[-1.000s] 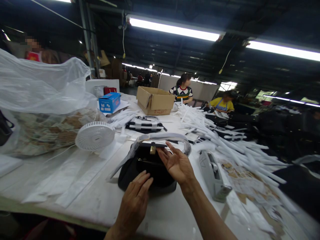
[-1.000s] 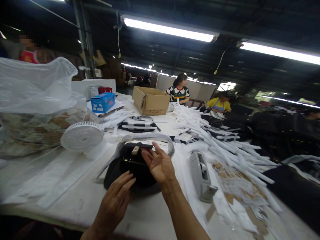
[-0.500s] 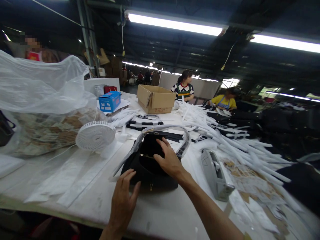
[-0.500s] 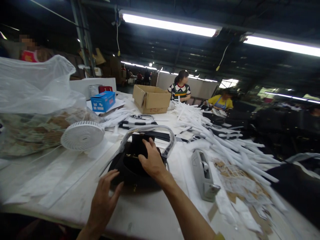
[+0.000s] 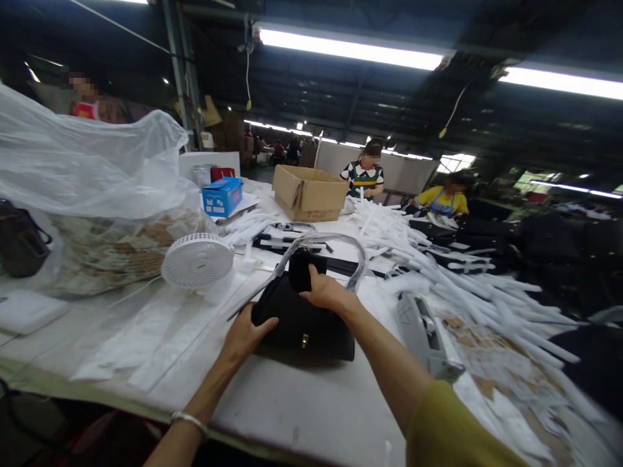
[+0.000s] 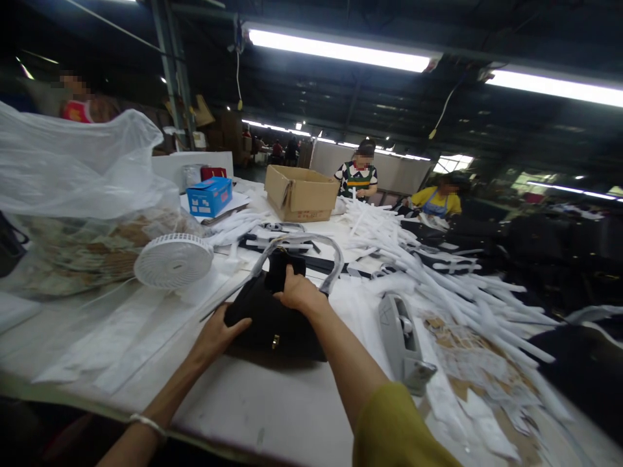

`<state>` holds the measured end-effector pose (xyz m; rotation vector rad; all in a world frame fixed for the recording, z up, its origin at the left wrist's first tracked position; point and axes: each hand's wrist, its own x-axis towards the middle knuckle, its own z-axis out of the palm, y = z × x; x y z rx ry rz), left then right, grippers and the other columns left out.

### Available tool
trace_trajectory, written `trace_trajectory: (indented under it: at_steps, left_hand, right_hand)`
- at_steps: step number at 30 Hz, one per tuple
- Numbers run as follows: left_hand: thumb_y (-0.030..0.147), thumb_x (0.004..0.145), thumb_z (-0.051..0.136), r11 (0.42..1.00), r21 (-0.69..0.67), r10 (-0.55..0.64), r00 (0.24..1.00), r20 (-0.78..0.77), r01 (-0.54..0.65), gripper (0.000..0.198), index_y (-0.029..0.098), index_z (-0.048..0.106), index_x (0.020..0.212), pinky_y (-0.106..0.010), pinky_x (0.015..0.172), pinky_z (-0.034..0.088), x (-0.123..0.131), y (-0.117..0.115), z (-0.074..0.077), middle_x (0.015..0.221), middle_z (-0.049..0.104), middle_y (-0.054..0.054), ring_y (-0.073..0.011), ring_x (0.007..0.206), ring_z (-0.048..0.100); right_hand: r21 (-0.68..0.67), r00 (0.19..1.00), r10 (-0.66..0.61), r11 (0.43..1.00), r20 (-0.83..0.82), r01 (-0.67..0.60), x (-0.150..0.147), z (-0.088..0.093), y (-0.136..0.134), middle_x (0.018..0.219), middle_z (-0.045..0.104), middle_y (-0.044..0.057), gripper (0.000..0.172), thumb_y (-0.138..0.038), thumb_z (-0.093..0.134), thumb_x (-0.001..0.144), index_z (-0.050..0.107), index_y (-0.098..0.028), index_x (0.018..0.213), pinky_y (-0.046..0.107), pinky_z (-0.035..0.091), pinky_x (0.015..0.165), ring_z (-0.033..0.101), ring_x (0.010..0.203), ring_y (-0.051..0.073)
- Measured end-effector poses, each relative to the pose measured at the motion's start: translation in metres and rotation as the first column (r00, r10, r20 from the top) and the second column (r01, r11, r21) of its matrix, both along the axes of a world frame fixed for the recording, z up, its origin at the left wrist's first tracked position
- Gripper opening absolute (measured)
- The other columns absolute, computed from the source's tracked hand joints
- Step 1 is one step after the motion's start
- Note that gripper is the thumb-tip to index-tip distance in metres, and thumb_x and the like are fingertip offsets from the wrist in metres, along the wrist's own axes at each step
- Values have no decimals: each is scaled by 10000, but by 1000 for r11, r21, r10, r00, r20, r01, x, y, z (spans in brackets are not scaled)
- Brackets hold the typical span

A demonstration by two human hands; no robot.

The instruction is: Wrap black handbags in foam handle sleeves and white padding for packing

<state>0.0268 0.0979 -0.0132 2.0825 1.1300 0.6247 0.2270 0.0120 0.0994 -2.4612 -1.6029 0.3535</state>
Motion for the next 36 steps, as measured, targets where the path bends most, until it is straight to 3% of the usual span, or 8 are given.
trace_trajectory:
  at_steps: [5,13,16,19,22,29,34,36]
  left_hand:
    - [530,810,531,999,36,0,998,-55,2,452,169,495,1079,-449,915,443,9,5,7,1081,642,-158,-361,1073,609]
    - [516,776,592,985,-169,43,999,-17,-45,545,130,499,1149,-456,950,427,28,35,7,1170,637,-220,-381,1134,586]
    - [513,785,580,962,-270,-5,990,139,43,578,131,510,1212,-368,983,433,30,50,7,1241,631,-174,-311,1172,579]
    - [538,802,528,925,-356,-34,962,270,133,574,139,542,1214,-307,941,471,31,59,7,1225,656,-124,-261,1139,607]
    - [584,781,510,901,-415,1,956,294,127,662,118,510,1252,-326,873,508,35,64,8,1186,670,-142,-271,1072,641]
    - [600,777,489,929,-366,11,989,151,46,613,143,566,1179,-368,830,513,16,49,16,1059,710,-131,-304,1001,662]
    - [599,794,526,973,-230,-11,998,-66,-4,505,191,636,1071,-440,840,494,-44,-8,29,922,725,-109,-356,959,665]
    - [500,876,451,994,107,35,953,-301,-3,390,215,647,1056,-466,812,503,-56,-30,46,924,727,-97,-348,911,681]
  right_hand:
    - [45,1000,2,999,-28,-1,22,-2,18,1165,672,199,756,-386,730,736,471,-82,1378,370,506,857,659,1039,306]
    - [493,996,-1,869,93,-45,23,34,16,1225,641,75,316,-259,487,919,607,-197,1205,339,419,1016,602,1102,201]
    - [698,999,-7,716,53,-32,26,9,-16,1194,645,78,351,-346,499,909,590,-210,1220,376,456,980,621,1029,207]
    - [810,959,-138,513,-249,284,41,-43,-48,1366,529,142,583,-482,594,813,520,-174,1303,477,382,1062,475,1267,295]
    - [492,717,-212,598,-664,632,51,-87,-61,1363,528,199,861,-619,671,697,462,-102,1353,473,435,1014,512,1239,344]
    - [334,572,-148,685,-807,648,31,-90,-76,1188,665,115,840,-696,668,670,523,-145,1286,353,538,856,619,1101,296]
    - [159,623,-200,868,-757,471,23,-93,-146,1235,628,155,817,-655,631,721,465,-154,1344,398,559,788,651,1040,315]
    - [235,768,-180,888,-615,396,15,-86,-164,1312,579,164,738,-599,588,784,454,-156,1359,436,527,898,616,1117,315]
